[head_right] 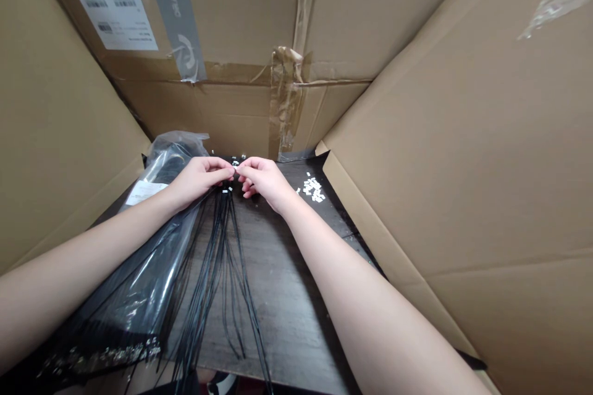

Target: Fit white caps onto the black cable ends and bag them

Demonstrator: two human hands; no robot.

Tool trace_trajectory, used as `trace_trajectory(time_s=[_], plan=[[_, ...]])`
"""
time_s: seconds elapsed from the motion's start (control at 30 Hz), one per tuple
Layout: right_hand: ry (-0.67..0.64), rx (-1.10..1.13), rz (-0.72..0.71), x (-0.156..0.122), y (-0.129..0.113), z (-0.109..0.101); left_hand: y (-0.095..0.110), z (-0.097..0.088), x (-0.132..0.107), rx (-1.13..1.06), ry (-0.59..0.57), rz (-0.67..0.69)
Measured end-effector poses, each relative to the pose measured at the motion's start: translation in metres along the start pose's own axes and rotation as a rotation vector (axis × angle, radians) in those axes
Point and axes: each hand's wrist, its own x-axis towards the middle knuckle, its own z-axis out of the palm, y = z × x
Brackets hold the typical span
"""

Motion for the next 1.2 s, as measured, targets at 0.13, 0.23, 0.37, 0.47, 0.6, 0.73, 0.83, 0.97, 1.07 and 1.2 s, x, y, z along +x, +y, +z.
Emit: trace_trajectory(time_s=[0.13, 0.23, 0.37, 0.47, 0.6, 0.73, 0.83, 0.97, 1.07, 1.2], plan=[[0.011, -0.002, 0.035, -0.0011, -0.0032, 0.0014, -0.0027, -0.0011, 0.0009, -0.002, 0.0, 0.007], [-0.004, -0.002, 0.046, -0.0009, -0.0039, 0.0015, -0.0027, -0.0016, 0.0007, -0.01, 0.001, 0.008], [-0.02, 0.01, 0.056, -0.0001, -0.0034, 0.0002, -0.0017, -0.0017, 0.0004, -0.013, -0.003, 0.001], [-0.027, 0.026, 0.064, -0.0001, -0.0041, -0.0008, -0.0025, -0.0022, 0.0009, -0.004, 0.002, 0.0], [-0.036, 0.036, 0.07, -0.001, -0.0059, -0.0012, -0.0036, -0.0026, 0.0013, -0.005, -0.002, 0.007], [-0.064, 0.03, 0.06, -0.0021, -0.0062, -0.0016, -0.0032, -0.0027, 0.001, -0.007, -0.019, 0.013], [-0.075, 0.032, 0.051, -0.0024, -0.0052, -0.0021, -0.0034, -0.0031, 0.001, -0.002, -0.025, 0.015], [-0.073, 0.027, 0.05, -0.0022, -0.0041, -0.0027, -0.0032, -0.003, 0.0008, 0.003, -0.031, 0.017], [-0.074, 0.021, 0.045, -0.0021, -0.0038, -0.0028, -0.0027, -0.0026, 0.0004, 0.002, -0.035, 0.013], [-0.061, 0.003, 0.024, -0.0023, -0.0033, -0.002, -0.0022, -0.0025, 0.0003, 0.0, -0.035, 0.002]])
